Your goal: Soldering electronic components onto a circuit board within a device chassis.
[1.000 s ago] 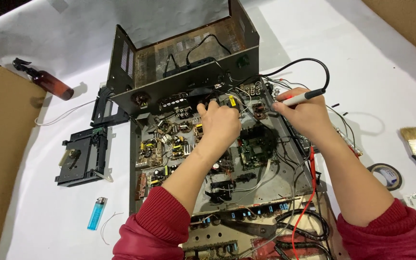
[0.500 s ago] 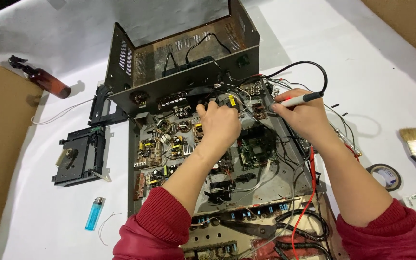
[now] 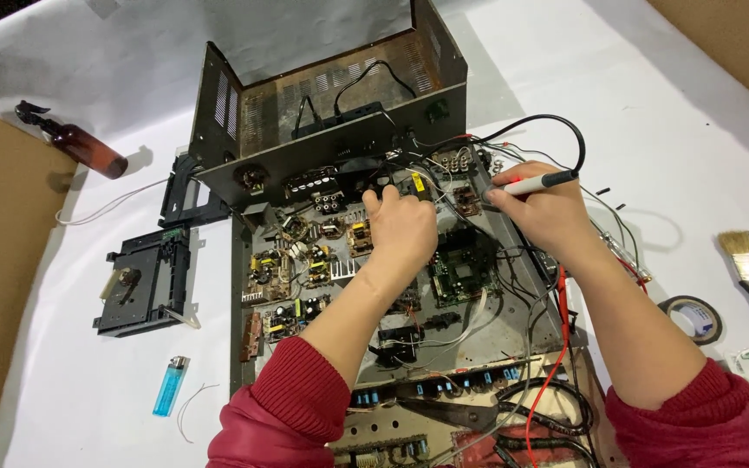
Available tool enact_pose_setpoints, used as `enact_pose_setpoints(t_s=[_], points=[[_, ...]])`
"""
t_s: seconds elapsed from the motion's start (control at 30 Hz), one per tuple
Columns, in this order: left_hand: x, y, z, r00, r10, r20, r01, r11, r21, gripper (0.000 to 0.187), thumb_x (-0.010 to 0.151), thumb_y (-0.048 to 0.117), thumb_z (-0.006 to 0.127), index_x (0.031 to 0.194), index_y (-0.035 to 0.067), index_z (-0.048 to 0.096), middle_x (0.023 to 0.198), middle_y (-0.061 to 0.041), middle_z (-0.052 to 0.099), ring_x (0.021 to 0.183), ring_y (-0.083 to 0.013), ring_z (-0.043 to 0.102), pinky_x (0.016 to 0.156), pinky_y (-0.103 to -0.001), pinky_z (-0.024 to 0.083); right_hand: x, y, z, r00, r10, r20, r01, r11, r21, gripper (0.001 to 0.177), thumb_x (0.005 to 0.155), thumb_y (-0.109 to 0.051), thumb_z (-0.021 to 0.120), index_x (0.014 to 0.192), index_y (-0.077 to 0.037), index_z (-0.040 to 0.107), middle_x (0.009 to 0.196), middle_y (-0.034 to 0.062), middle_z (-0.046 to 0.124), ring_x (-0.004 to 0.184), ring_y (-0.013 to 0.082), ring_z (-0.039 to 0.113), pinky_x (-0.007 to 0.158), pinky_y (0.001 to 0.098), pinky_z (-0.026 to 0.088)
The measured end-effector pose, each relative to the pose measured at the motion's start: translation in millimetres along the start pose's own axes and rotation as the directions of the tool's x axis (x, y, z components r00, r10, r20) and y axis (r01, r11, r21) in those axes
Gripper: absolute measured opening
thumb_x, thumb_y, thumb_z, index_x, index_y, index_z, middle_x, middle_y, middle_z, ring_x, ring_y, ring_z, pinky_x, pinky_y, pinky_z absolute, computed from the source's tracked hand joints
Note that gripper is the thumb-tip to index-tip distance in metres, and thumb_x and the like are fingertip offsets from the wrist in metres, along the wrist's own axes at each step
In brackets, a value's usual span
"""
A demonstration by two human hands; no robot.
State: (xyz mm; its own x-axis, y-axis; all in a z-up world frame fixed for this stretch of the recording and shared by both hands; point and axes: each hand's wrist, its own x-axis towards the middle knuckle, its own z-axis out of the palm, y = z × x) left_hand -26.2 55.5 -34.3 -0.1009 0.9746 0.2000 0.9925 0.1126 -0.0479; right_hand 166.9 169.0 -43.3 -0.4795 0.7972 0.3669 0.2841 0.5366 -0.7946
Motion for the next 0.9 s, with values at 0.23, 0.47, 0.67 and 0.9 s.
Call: enact_pose_setpoints(t_s=[0.23, 0.47, 0.67, 0.9], points=[[2, 3, -4, 0.997, -0.018, 0.072, 0.021, 0.999, -0.032, 0.017, 0.087, 0.003, 0.066, 0.071, 0.005, 0.071, 0.059, -0.008, 0.048, 0.086, -0.0355, 0.053, 0.085, -0.056, 0.025, 0, 3, 3, 1.000, 0.014, 0.016, -0.013, 0.999, -0.041, 0.023, 0.089, -0.025, 0.081, 0.104, -0.007, 0.079, 0.105, 0.0203, 0.074, 0.105, 0.0395, 0.071, 0.088, 0.0425, 0.057], [1, 4, -14, 0.994, -0.017, 0.110, 0.019, 1.000, -0.011, 0.015, 0.086, 0.002, 0.066, 0.073, 0.006, 0.072, 0.061, -0.008, 0.052, 0.087, -0.0342, 0.053, 0.084, -0.054, 0.027, 1, -3, 2, 0.995, 0.090, 0.034, -0.088, 0.994, -0.063, 0.026, 0.088, -0.028, 0.080, 0.106, -0.009, 0.080, 0.108, 0.0202, 0.075, 0.107, 0.0399, 0.071, 0.090, 0.0436, 0.057], [0, 4, -15, 0.995, -0.001, 0.101, 0.003, 1.000, -0.017, 0.016, 0.087, 0.002, 0.064, 0.073, 0.005, 0.072, 0.061, -0.009, 0.052, 0.087, -0.0354, 0.054, 0.083, -0.053, 0.026, 3, -6, 2, 0.990, 0.122, 0.064, -0.116, 0.989, -0.086, 0.025, 0.086, -0.024, 0.079, 0.106, -0.008, 0.080, 0.109, 0.0206, 0.074, 0.110, 0.0405, 0.070, 0.090, 0.0431, 0.057], [-1, 4, -15, 0.994, 0.004, 0.108, -0.003, 1.000, -0.007, 0.016, 0.087, 0.002, 0.066, 0.073, 0.004, 0.072, 0.061, -0.009, 0.053, 0.087, -0.0359, 0.054, 0.085, -0.054, 0.027, 3, -18, 0, 0.985, 0.156, 0.069, -0.147, 0.981, -0.128, 0.026, 0.084, -0.019, 0.081, 0.106, -0.006, 0.080, 0.108, 0.0202, 0.074, 0.108, 0.0389, 0.070, 0.089, 0.0414, 0.057]])
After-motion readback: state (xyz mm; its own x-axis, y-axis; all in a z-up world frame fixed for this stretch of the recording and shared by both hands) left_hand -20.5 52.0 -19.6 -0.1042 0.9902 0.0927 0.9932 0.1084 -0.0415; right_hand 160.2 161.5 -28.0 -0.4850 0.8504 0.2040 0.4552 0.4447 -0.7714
